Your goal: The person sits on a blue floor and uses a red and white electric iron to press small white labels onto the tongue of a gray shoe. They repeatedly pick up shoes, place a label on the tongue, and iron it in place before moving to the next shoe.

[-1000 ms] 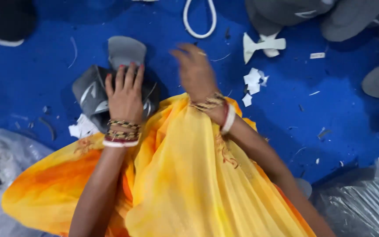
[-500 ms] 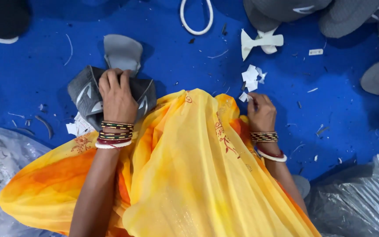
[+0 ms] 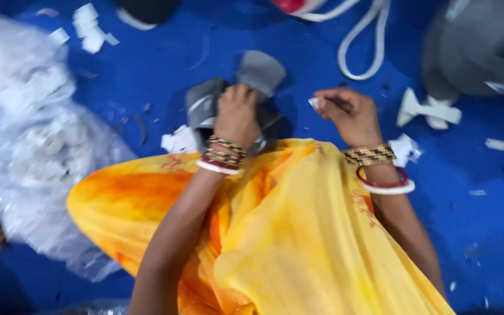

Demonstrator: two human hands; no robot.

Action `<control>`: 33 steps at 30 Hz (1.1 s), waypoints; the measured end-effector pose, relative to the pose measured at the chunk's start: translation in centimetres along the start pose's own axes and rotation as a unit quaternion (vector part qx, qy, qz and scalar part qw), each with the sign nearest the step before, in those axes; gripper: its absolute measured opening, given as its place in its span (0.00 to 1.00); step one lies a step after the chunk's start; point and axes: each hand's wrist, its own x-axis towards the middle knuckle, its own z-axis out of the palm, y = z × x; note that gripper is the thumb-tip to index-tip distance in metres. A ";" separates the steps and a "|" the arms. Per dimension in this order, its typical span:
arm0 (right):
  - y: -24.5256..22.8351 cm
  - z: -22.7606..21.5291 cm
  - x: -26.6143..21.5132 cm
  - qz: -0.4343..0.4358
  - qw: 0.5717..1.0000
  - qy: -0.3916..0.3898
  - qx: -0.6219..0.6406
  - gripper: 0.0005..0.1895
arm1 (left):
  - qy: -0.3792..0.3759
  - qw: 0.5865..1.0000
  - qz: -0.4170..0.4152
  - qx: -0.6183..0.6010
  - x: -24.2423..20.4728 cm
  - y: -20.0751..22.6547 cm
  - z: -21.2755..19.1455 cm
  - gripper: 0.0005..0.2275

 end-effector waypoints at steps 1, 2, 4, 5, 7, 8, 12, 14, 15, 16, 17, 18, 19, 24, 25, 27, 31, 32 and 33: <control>-0.7 1.8 1.9 -0.004 1.000 -0.019 0.002 0.09 | 0.004 1.000 -0.018 0.007 -0.3 -0.2 -0.3 0.22; -1.5 3.3 3.5 -0.037 0.998 -0.036 -0.027 0.08 | 0.024 1.000 0.001 -0.008 -0.4 -0.2 -0.4 0.23; -1.9 5.8 6.5 -0.072 0.994 -0.060 -0.055 0.07 | 0.046 0.999 0.012 -0.020 -0.4 -0.2 -0.3 0.23; -1.6 6.6 8.0 -0.133 0.983 -0.070 -0.101 0.08 | 0.044 0.999 0.011 -0.020 -0.3 -0.2 -0.2 0.24; -1.4 8.1 9.6 -0.189 0.968 -0.079 -0.147 0.09 | 0.037 0.999 0.011 -0.023 -0.3 0.1 -0.3 0.24; -1.7 8.6 10.1 -0.182 0.966 -0.051 -0.174 0.09 | 0.030 0.999 0.005 -0.021 -0.1 0.2 -0.6 0.28; -2.0 9.6 11.0 -0.134 0.968 0.015 -0.212 0.07 | 0.015 1.000 -0.010 -0.004 0.7 0.8 -1.5 0.39; -1.7 9.7 11.0 -0.154 0.964 0.021 -0.217 0.07 | 0.008 1.000 -0.021 -0.004 1.1 0.8 -1.0 0.39; -1.6 9.8 10.9 -0.175 0.959 0.025 -0.221 0.06 | 0.001 0.999 -0.033 -0.002 1.3 0.8 -0.7 0.39; -1.5 9.7 10.8 -0.172 0.960 0.024 -0.221 0.06 | -0.002 0.999 -0.033 -0.004 1.4 0.8 -0.3 0.39; -1.4 9.7 10.7 -0.193 0.952 0.021 -0.235 0.05 | -0.012 0.999 -0.041 0.009 1.5 0.8 0.0 0.38; -1.5 9.6 10.9 -0.216 0.944 0.020 -0.249 0.05 | -0.020 0.998 -0.049 0.022 1.8 0.7 0.4 0.37; -1.5 9.6 10.9 -0.215 0.944 0.020 -0.249 0.05 | -0.020 0.998 -0.048 0.022 1.9 0.8 0.3 0.37; -1.4 9.8 10.9 -0.220 0.937 0.025 -0.271 0.05 | -0.022 0.997 -0.063 0.031 2.0 1.0 0.4 0.36; -1.7 10.0 10.6 -0.219 0.937 0.025 -0.271 0.05 | -0.023 0.997 -0.063 0.031 2.1 1.1 0.4 0.36; -2.3 10.5 10.1 -0.223 0.930 0.058 -0.285 0.05 | -0.036 0.995 -0.086 0.035 2.3 1.4 0.5 0.34; -1.8 9.4 10.3 -0.256 0.921 0.049 -0.290 0.05 | -0.056 0.993 -0.100 0.041 3.1 1.6 0.5 0.34; -1.4 8.8 10.5 -0.244 0.926 0.053 -0.283 0.05 | -0.056 0.992 -0.101 0.046 3.1 1.6 0.8 0.33; -0.9 8.3 10.8 -0.232 0.931 0.057 -0.276 0.06 | -0.057 0.992 -0.102 0.052 3.1 1.6 1.0 0.33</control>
